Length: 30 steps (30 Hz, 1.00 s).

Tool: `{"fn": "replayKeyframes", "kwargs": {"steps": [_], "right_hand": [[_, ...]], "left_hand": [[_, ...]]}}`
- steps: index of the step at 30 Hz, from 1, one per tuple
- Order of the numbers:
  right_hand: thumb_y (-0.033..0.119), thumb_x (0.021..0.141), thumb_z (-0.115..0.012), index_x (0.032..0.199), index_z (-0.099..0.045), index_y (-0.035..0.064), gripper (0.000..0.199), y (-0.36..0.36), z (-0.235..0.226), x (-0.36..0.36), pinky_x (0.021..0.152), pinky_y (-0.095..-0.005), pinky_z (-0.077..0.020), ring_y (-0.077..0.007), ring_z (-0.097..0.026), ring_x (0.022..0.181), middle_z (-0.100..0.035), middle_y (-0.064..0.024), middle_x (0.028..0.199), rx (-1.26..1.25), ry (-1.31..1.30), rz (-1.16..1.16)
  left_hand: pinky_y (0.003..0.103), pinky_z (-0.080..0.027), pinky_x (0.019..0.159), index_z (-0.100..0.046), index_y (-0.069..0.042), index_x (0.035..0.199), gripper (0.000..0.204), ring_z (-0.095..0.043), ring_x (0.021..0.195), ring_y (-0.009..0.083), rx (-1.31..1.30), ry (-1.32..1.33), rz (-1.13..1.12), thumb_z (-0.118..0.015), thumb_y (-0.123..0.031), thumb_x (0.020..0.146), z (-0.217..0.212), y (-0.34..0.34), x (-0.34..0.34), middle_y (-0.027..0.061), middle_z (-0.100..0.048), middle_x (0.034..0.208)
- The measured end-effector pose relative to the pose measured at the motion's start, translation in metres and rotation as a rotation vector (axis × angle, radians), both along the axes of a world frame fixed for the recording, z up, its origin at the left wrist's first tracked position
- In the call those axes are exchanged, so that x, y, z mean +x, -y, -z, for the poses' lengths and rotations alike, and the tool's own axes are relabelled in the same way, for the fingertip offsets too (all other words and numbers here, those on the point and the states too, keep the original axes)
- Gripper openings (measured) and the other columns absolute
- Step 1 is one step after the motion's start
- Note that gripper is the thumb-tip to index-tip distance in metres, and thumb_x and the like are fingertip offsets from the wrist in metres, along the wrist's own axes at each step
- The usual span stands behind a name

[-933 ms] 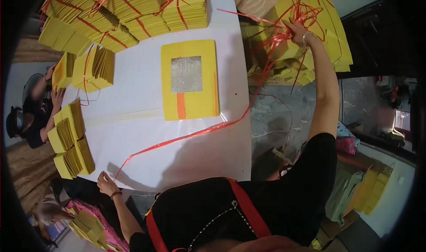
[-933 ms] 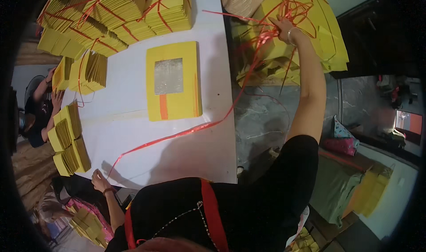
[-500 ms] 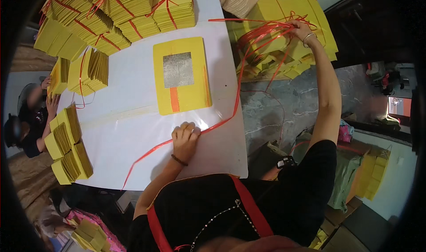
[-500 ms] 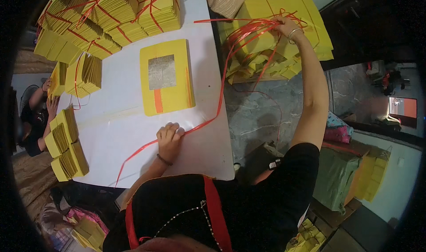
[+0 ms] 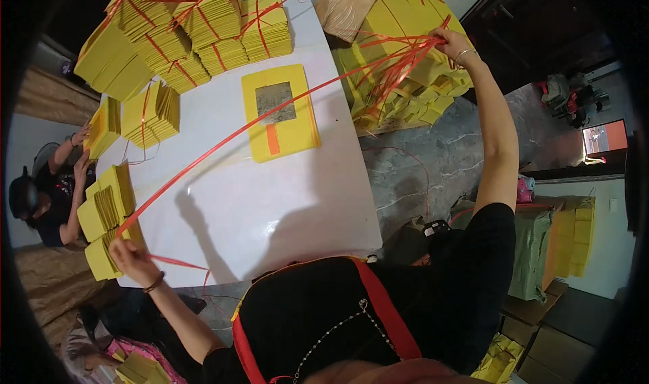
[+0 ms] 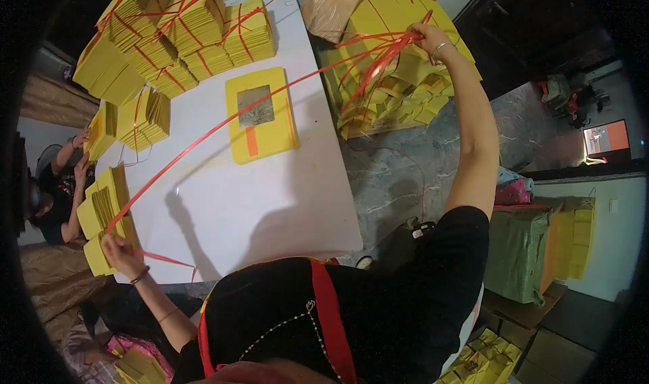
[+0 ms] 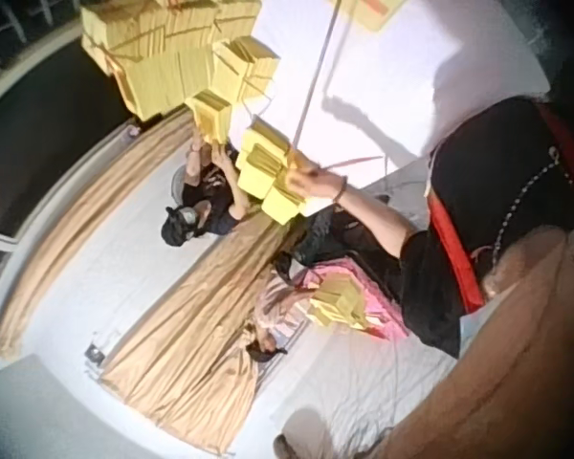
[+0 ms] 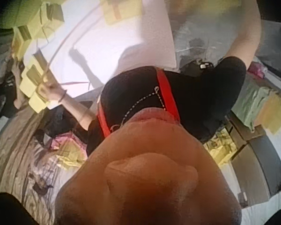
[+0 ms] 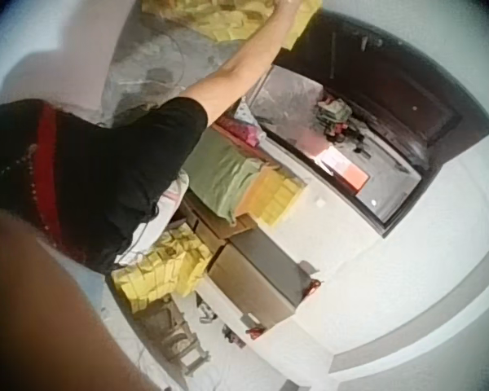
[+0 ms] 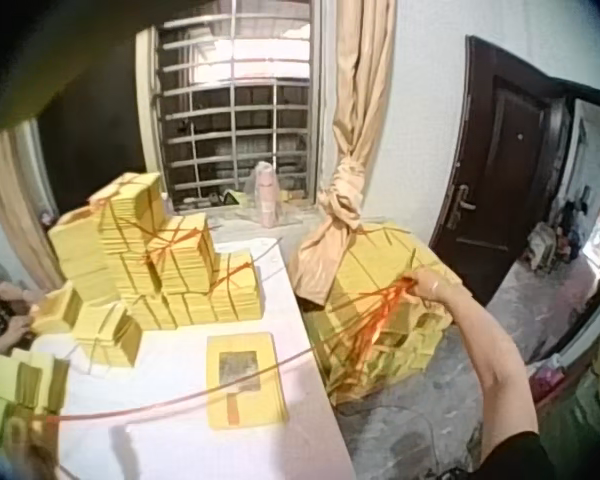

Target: Stacking and tying bundles of yellow paper with red ribbons.

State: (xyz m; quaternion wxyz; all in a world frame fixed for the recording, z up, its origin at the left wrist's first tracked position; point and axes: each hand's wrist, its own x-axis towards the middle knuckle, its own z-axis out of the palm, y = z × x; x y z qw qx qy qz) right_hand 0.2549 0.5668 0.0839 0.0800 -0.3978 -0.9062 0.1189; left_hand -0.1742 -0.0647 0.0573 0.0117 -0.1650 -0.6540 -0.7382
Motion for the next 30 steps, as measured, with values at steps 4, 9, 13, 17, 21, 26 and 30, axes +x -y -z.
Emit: {"fn": "replayKeyframes", "kwargs": {"steps": [4,9,13,17,21,26,30], "right_hand": [[0.000,0.075,-0.054,0.096,-0.056,0.0034,0.022,0.011,0.002,-0.010,0.065,-0.0240,-0.0419,-0.0116,-0.051,0.067,-0.054,-0.0023,0.074,-0.089,-0.123,-0.058],[0.011,0.079,-0.053,0.106,-0.055,0.0042,0.028,0.002,0.008,-0.003,0.064,-0.0241,-0.0413,-0.0108,-0.049,0.066,-0.055,-0.0021,0.075,-0.486,-0.189,0.010],[0.017,0.080,-0.052,0.110,-0.055,0.0070,0.032,-0.048,0.031,0.048,0.076,-0.0271,-0.0421,-0.0176,-0.057,0.085,-0.061,-0.0109,0.097,-0.216,-0.514,0.282],[0.033,0.083,-0.044,0.104,-0.057,0.0043,0.037,-0.112,0.021,0.158,0.060,-0.0359,-0.0457,-0.0244,-0.061,0.071,-0.062,-0.0137,0.086,-0.121,-0.659,1.008],[0.033,0.080,-0.047,0.075,-0.052,0.0031,0.031,-0.118,0.009,0.079,0.041,-0.0369,-0.0352,-0.0232,-0.044,0.040,-0.044,-0.0100,0.050,-0.333,-0.726,0.725],[0.022,0.077,-0.048,0.088,-0.057,0.0016,0.025,-0.160,-0.043,0.015,0.054,-0.0370,-0.0449,-0.0244,-0.058,0.066,-0.058,-0.0155,0.076,0.023,-0.817,0.771],[0.028,0.077,-0.045,0.109,-0.052,0.0075,0.038,-0.204,-0.092,0.005,0.074,-0.0426,-0.0455,-0.0360,-0.058,0.091,-0.059,-0.0224,0.097,0.496,-0.769,0.829]], "left_hand": [[0.019,-0.020,0.035,-0.048,-0.008,0.078,0.015,-0.029,0.040,0.0050,0.123,0.035,-0.335,-0.050,-0.018,0.088,0.002,0.109,-0.049,-0.0022,-0.042,0.057],[0.024,-0.021,0.035,-0.048,-0.008,0.069,0.021,-0.029,0.039,0.0076,0.098,0.175,-0.703,-0.046,-0.017,0.088,0.017,0.238,-0.086,-0.0006,-0.046,0.058],[0.023,-0.022,0.035,-0.050,-0.008,0.073,0.018,-0.031,0.040,0.0076,0.036,0.155,-0.771,-0.048,-0.019,0.087,0.015,0.369,-0.105,0.0003,-0.049,0.060],[0.022,-0.024,0.035,-0.053,-0.008,0.078,0.016,-0.033,0.040,0.0076,-0.047,0.170,-0.784,-0.051,-0.022,0.086,0.035,0.373,-0.101,0.0014,-0.052,0.062],[0.021,-0.025,0.035,-0.056,-0.008,0.084,0.017,-0.036,0.041,0.0077,-0.176,0.133,-0.890,-0.054,-0.024,0.084,0.016,0.383,-0.073,0.0024,-0.055,0.065],[0.018,-0.023,0.033,-0.056,-0.007,0.086,0.018,-0.036,0.040,0.0045,-0.310,-0.016,-0.759,-0.059,-0.024,0.082,0.011,0.277,-0.082,0.0017,-0.055,0.064],[0.016,-0.022,0.036,-0.055,-0.009,0.084,0.015,-0.034,0.043,0.0021,-0.295,-0.088,-0.499,-0.058,-0.024,0.083,-0.015,0.183,-0.062,-0.0012,-0.052,0.063]]}}
